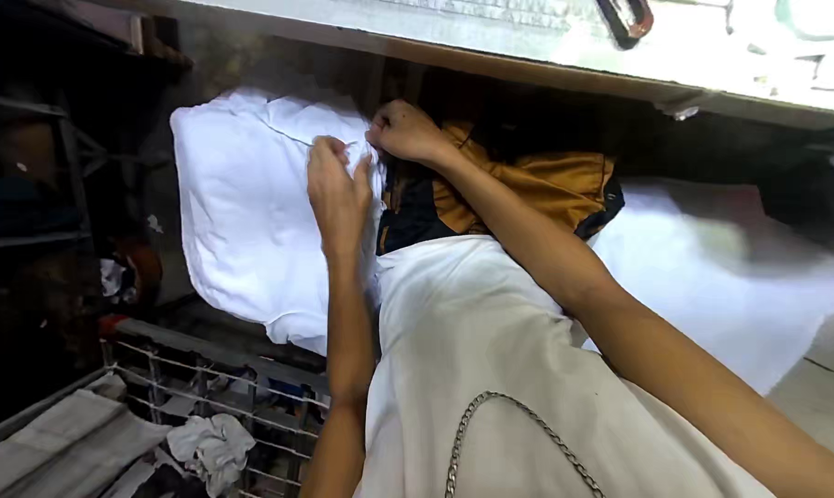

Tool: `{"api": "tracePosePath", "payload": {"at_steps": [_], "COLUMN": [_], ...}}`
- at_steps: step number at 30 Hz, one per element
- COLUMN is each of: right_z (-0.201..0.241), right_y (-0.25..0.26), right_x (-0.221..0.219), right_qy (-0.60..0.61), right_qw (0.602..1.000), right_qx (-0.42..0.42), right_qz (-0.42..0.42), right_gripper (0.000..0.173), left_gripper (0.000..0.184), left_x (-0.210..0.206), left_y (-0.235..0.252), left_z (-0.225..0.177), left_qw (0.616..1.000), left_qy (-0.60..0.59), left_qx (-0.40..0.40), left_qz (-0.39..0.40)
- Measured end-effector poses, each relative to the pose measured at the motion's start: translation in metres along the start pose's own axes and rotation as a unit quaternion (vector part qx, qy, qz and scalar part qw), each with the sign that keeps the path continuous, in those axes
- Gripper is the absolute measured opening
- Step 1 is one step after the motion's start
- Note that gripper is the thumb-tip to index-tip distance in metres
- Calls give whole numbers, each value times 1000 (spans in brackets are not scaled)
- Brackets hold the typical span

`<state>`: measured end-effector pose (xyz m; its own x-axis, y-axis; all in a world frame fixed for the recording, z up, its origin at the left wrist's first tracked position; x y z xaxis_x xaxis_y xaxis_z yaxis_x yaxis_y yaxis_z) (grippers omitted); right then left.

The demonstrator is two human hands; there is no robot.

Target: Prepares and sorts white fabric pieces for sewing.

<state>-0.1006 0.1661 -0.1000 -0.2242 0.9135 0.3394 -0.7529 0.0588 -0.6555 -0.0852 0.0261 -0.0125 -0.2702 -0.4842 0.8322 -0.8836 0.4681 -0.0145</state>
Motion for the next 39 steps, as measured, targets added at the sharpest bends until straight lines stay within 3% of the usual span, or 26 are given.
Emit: {"api": "tracePosePath", "payload": {"at_steps": [4,9,12,14,16,22,26,27,29,31,34,39], "right_z": [-4,-6,-6,-4,-2,11,30,35,42,42,23,2], "right_y": [6,9,12,13,14,-6,-21,-23,-26,-27,-30,-17], "right_x": [-1,0,2,0,-1,12,9,8,4,3,11,3], "right_qy": [37,95,99,91,87,155,236,257,273,231,53,-67], "right_qw": [999,994,994,995,996,986,964,957,949,960,996,997], "right_qx": [-31,-35,-33,-29,-17,30,103,120,149,151,57,-43], "right_qz": [18,36,21,14,-5,-52,-62,-55,-43,-40,-44,-3], "right_gripper": [28,30,35,34,27,24,18,17,15,14,22,36], "left_gripper": [22,19,20,17,27,26,54,53,34,25,28,32], "left_x": [-18,26,51,56,49,19,9,8,11,18,30,34], "left_y": [-13,-15,-17,-17,-17,-19,-20,-19,-17,-12,-1,5], "left_z": [17,31,26,15,6,-3,-1,-1,0,5,11,18], "left_qw": [998,990,977,975,979,991,991,988,980,974,980,985], "left_qy": [54,-50,-69,-36,2,57,116,133,163,175,160,148], "left_qx": [19,9,-68,-137,-167,-101,-36,-30,-41,-48,-38,-58], "left_qz": [-11,-131,-187,-170,-119,-64,-58,-66,-110,-140,-111,-68]}}
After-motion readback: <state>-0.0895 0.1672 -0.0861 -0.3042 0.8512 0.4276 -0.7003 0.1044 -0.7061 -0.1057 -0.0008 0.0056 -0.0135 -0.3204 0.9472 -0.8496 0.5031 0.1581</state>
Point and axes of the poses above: each hand's wrist, its own y-axis towards the middle knuckle, its own x-axis out of the back of the hand, z = x × y, the point moved 9 cm from there along y, towards the middle knuckle, and after that the axes turned 13 degrees about -x, right-handed, at the moved point
